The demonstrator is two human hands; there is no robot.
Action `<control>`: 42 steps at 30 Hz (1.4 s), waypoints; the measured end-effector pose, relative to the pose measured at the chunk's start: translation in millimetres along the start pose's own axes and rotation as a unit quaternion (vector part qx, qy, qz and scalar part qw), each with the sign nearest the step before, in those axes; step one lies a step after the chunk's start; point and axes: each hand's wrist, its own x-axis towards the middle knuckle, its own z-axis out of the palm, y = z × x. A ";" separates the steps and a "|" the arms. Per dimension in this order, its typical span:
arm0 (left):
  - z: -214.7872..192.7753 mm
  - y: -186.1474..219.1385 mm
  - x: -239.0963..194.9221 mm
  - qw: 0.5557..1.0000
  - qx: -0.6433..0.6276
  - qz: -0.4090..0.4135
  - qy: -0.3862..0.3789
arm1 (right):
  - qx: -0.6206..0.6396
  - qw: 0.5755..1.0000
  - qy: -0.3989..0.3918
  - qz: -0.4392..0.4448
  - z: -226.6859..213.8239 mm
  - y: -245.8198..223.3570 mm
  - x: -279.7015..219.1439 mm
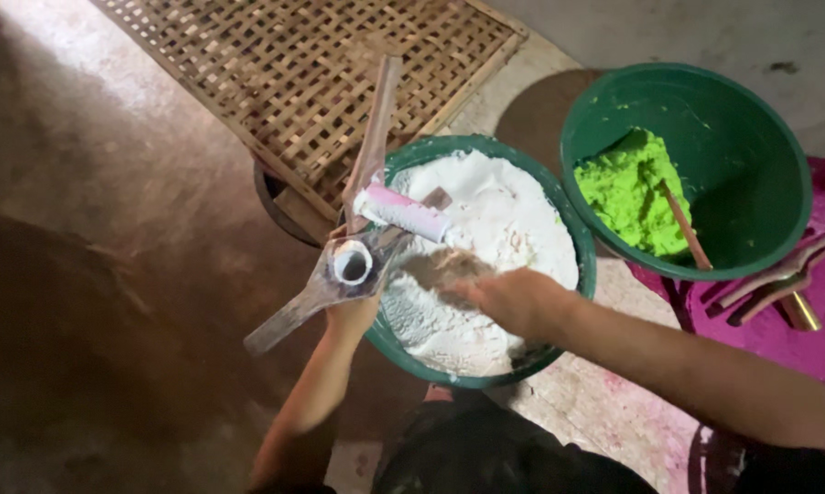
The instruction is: The person prepares cakes by hand using a wooden mold, filling the mold with green dough from a bowl and white powder from another, then pressing the contents onto a tray and repeating the process to create rows of patterned cakes.
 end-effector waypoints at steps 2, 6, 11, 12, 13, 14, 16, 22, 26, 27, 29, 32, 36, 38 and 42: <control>0.2 0.6 3.1 1.000 -0.005 0.004 0.003 | 0.042 0.996 0.058 -0.051 16.6 -3.7 -15.8; -4.2 6.9 6.8 0.999 -0.014 0.025 0.019 | 0.187 0.977 0.057 -0.079 13.7 -1.7 -56.8; -19.8 29.4 19.8 0.996 -0.022 0.085 0.035 | 0.324 0.940 -0.089 0.058 -43.0 10.0 -122.9; -21.5 36.1 22.9 0.994 -0.021 0.102 0.026 | 0.338 0.930 -0.098 0.108 -50.9 13.8 -133.6; -22.8 43.9 23.9 0.992 -0.021 0.121 0.013 | 0.378 0.926 -0.015 0.002 -54.4 16.7 -140.6; -24.0 52.9 25.3 0.990 -0.021 0.143 0.002 | 0.407 0.904 0.072 -0.104 -58.1 23.8 -151.4; -22.5 73.1 23.2 0.981 -0.012 0.187 -0.046 | 0.444 0.877 0.129 -0.132 -58.4 36.5 -162.9; -4.9 112.9 30.2 0.951 0.070 0.249 -0.168 | 0.175 0.964 0.191 0.062 -90.7 43.0 -150.1; 11.2 133.4 34.2 0.936 0.142 0.273 -0.169 | -0.072 0.976 0.160 0.131 -112.8 -5.6 -125.1; 8.7 135.0 34.2 0.936 0.136 0.282 -0.161 | -0.115 0.974 0.119 0.153 -114.4 -17.1 -121.3; -4.5 134.4 33.5 0.938 0.109 0.292 -0.152 | -0.006 0.976 0.168 0.139 -125.3 -11.9 -128.4; -25.8 134.5 32.2 0.950 -0.099 0.249 -0.159 | 0.048 0.971 0.194 0.136 -133.8 1.9 -151.0; -16.3 138.8 32.0 0.967 0.021 0.210 -0.140 | -0.037 0.974 0.136 0.179 -129.8 6.8 -145.9; -2.6 133.4 28.6 0.969 0.080 0.190 -0.132 | -0.117 0.975 0.070 0.175 -115.5 -3.9 -115.1; 26.4 115.8 27.0 0.970 -0.048 0.110 -0.212 | -0.232 0.960 0.143 0.056 -71.2 -41.9 -87.8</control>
